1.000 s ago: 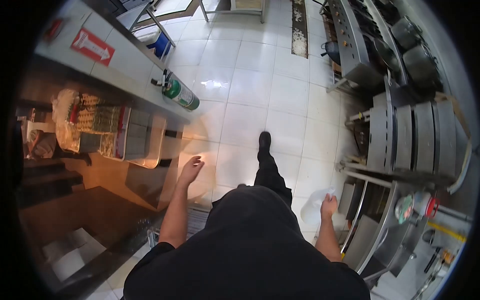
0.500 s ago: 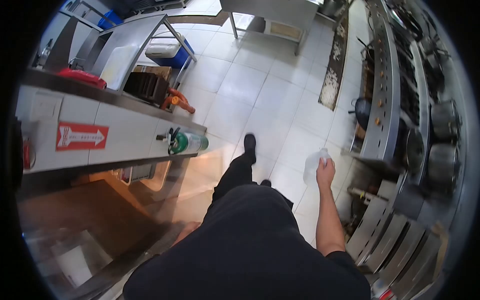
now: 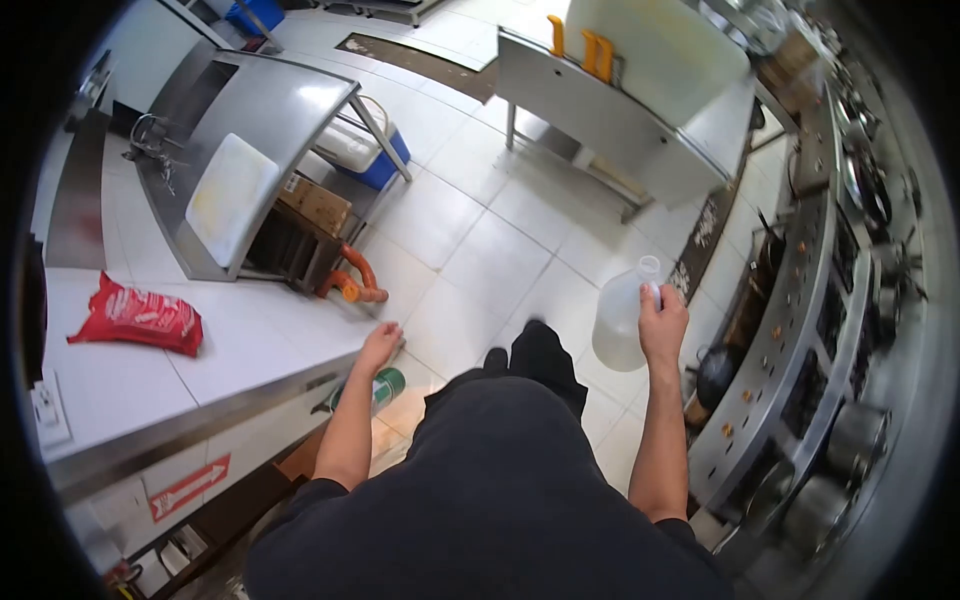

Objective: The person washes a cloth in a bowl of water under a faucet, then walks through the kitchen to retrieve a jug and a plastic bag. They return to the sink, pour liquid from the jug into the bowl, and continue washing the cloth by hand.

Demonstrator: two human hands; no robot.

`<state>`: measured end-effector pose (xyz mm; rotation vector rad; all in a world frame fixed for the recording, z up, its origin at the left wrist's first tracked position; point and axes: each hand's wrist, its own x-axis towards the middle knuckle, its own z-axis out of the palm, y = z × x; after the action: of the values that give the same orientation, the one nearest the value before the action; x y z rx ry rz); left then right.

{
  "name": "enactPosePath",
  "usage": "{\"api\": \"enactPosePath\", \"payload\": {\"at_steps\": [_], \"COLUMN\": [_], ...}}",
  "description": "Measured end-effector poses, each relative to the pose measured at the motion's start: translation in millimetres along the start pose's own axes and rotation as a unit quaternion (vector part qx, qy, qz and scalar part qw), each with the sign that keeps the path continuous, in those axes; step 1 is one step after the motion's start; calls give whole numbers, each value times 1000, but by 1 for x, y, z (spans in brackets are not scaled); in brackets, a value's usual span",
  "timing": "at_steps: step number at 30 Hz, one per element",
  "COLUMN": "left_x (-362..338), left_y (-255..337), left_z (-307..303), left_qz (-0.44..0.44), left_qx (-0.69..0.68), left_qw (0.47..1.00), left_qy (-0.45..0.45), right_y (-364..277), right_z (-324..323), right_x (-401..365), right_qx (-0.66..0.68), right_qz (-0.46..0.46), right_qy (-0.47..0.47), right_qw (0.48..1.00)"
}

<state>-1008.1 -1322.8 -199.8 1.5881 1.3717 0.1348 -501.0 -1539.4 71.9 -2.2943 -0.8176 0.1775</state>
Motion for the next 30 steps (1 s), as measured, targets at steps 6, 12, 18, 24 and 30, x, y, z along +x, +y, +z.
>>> {"api": "enactPosePath", "payload": {"at_steps": [6,12,18,24,30], "left_x": [84,80,135,340,540], "left_y": [112,65,183,312,366], "left_z": [-87,-70,-72,-224,-372], "left_qz": [-5,-183,-194,16,-68], "left_qx": [-110,-53,-78,53,195], "left_qw": [987,948,896,897,914], "left_qy": [119,257,391,440,349], "right_y": [-108,-229,-353,-442,-500], "right_z": [78,166,229,301,339], "right_x": [180,348,474,575,662], "right_qx": [43,120,161,190,311], "right_qz": [-100,-232,-259,-195,-70], "right_qy": [-154,-203,-207,-220,-239], "right_qw": [982,944,930,937,917]}}
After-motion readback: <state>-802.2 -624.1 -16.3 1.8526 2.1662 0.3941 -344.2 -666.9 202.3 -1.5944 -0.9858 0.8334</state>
